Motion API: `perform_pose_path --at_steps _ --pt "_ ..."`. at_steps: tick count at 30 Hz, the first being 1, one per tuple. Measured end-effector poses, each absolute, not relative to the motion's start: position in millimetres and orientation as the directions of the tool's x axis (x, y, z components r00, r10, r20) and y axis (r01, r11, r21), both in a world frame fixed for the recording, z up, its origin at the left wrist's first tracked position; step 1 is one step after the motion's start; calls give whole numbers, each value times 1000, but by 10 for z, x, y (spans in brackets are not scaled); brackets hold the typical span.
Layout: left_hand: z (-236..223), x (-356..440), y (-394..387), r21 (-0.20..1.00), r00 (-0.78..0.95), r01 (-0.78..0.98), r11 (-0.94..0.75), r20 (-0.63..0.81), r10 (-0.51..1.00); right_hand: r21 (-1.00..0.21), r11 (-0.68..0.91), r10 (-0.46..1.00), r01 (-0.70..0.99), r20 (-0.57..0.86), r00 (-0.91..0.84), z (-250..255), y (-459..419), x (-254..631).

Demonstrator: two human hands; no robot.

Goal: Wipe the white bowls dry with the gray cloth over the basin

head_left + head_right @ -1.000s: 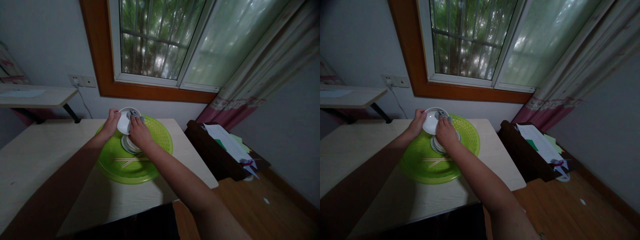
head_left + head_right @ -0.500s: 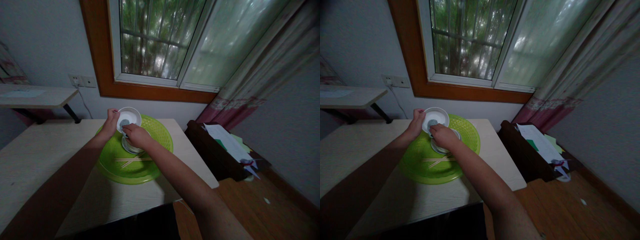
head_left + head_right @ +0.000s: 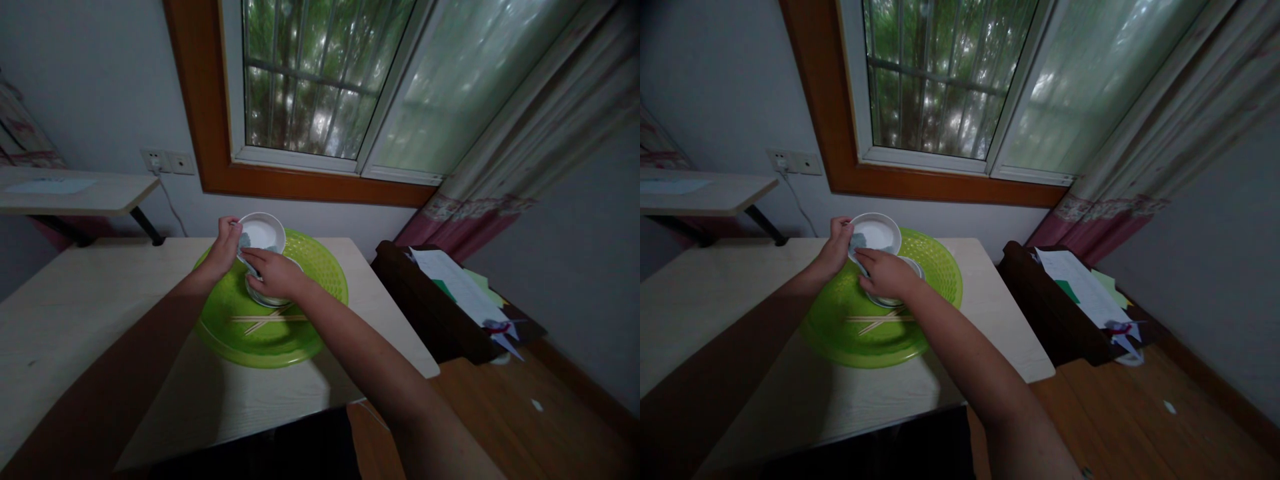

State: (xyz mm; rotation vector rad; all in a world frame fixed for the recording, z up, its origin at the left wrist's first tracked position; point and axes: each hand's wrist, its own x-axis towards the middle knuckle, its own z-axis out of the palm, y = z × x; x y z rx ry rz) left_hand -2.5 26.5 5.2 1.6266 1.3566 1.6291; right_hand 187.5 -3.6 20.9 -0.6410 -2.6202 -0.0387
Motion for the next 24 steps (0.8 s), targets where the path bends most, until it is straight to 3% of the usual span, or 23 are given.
perform_pose_path --at_steps 12,19,24 --pt "42 -44 347 855 -208 298 -425 493 845 98 756 566 647 399 -722 327 -87 1904" --pt "67 -30 295 848 -184 306 -433 499 847 140 701 594 699 427 -681 276 -67 1915" --pt "82 -6 301 881 -176 220 -418 457 872 148 698 580 700 456 -675 238 -38 1941"
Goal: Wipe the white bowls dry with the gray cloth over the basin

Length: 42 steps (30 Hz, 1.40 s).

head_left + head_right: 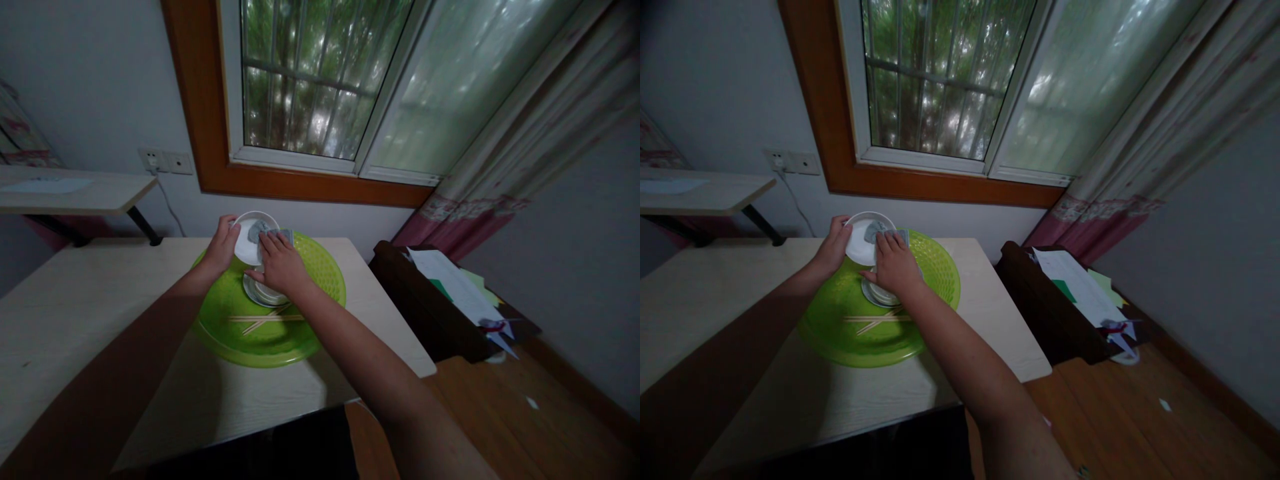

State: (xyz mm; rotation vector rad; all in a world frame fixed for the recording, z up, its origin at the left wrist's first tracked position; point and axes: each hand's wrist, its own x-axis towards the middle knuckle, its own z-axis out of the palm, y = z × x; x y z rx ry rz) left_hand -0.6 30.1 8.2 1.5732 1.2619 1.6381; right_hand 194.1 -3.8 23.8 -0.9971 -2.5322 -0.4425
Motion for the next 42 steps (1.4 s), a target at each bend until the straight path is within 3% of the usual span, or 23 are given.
perform_pose_path --at_steps 5,16,25,29,36,42 --pt "65 9 295 897 -140 168 -408 432 891 114 724 571 680 453 -684 206 -4 1953" --pt "44 -21 260 847 -56 284 -449 482 874 -35 901 406 432 418 -812 219 0 1945" --pt "50 -43 252 817 -83 347 -459 515 853 -191 926 378 326 448 -810 255 -35 1960" --pt "79 -38 231 780 -113 397 -484 564 818 -148 910 412 387 421 -808 333 -60 1977" --pt "116 -58 248 782 -202 414 -465 577 791 67 811 514 582 393 -762 440 -130 1957" --pt "145 -42 244 775 -192 398 -491 594 781 102 711 598 696 433 -674 413 -129 1959"
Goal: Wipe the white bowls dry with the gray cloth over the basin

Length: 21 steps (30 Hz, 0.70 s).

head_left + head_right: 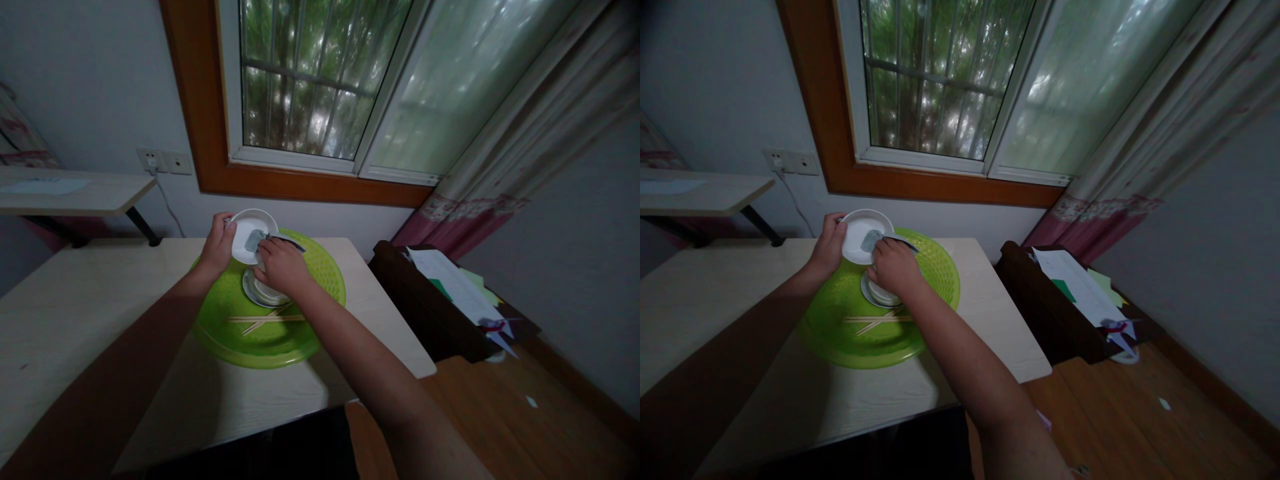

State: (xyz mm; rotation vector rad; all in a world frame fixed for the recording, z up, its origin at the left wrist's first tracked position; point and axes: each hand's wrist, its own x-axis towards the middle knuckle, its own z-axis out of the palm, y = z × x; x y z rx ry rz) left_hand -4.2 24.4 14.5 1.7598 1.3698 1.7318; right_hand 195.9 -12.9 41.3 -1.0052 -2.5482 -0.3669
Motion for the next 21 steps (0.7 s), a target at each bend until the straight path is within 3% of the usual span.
perform_pose_path --at_steps 5,10,16,21 --pt "150 -36 226 760 -182 408 -506 611 770 119 676 619 728 445 -647 397 -163 1924" --pt "120 -42 224 746 -190 435 -505 624 758 109 772 556 626 360 -749 358 -185 1885" --pt "85 -34 246 769 -224 408 -492 607 762 -138 897 437 420 421 -795 267 -119 1896" --pt "92 -36 245 786 -233 415 -457 578 782 -322 892 442 318 471 -763 260 -95 1889"
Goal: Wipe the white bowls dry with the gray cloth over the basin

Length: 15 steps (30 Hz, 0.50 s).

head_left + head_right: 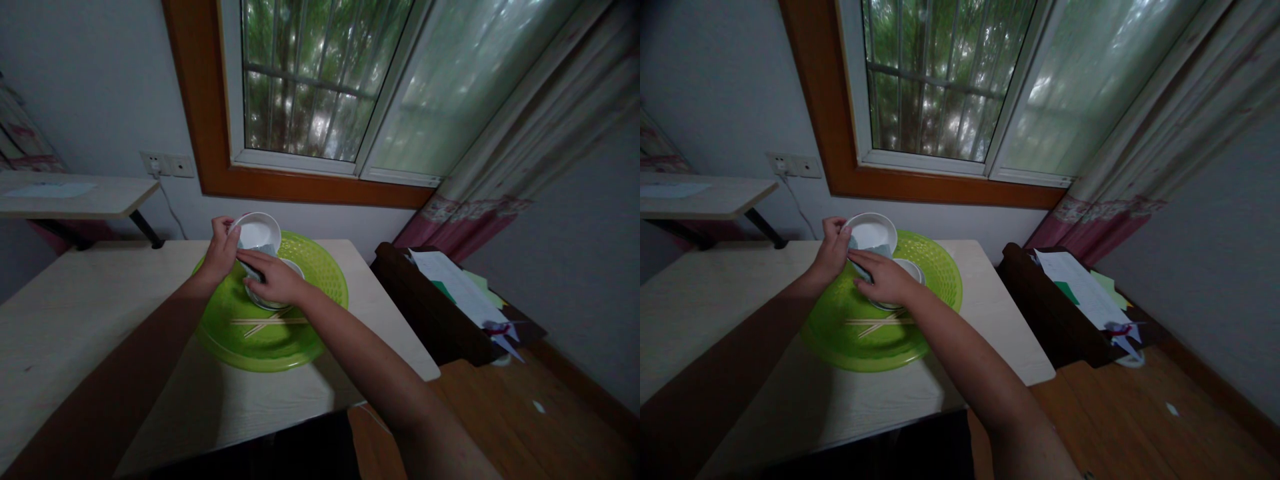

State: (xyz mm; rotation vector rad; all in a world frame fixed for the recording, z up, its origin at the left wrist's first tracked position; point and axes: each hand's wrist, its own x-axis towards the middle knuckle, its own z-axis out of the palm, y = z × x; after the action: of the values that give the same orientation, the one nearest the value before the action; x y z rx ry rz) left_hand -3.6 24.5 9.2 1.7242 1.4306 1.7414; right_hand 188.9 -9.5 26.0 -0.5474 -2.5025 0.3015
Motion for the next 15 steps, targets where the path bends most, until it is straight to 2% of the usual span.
perform_pose_path --at_steps 3,8,12,15 --pt "93 -36 244 786 -229 424 -450 574 786 -300 888 455 349 453 -767 249 -69 1899" --pt "96 -35 240 781 -218 442 -441 571 792 -116 841 529 528 378 -760 266 -30 1947" --pt "115 -36 234 778 -202 445 -443 570 797 27 788 554 615 403 -728 326 -35 1980" --pt "121 -26 241 814 -219 384 -436 539 813 97 731 566 676 468 -679 333 -32 1991"
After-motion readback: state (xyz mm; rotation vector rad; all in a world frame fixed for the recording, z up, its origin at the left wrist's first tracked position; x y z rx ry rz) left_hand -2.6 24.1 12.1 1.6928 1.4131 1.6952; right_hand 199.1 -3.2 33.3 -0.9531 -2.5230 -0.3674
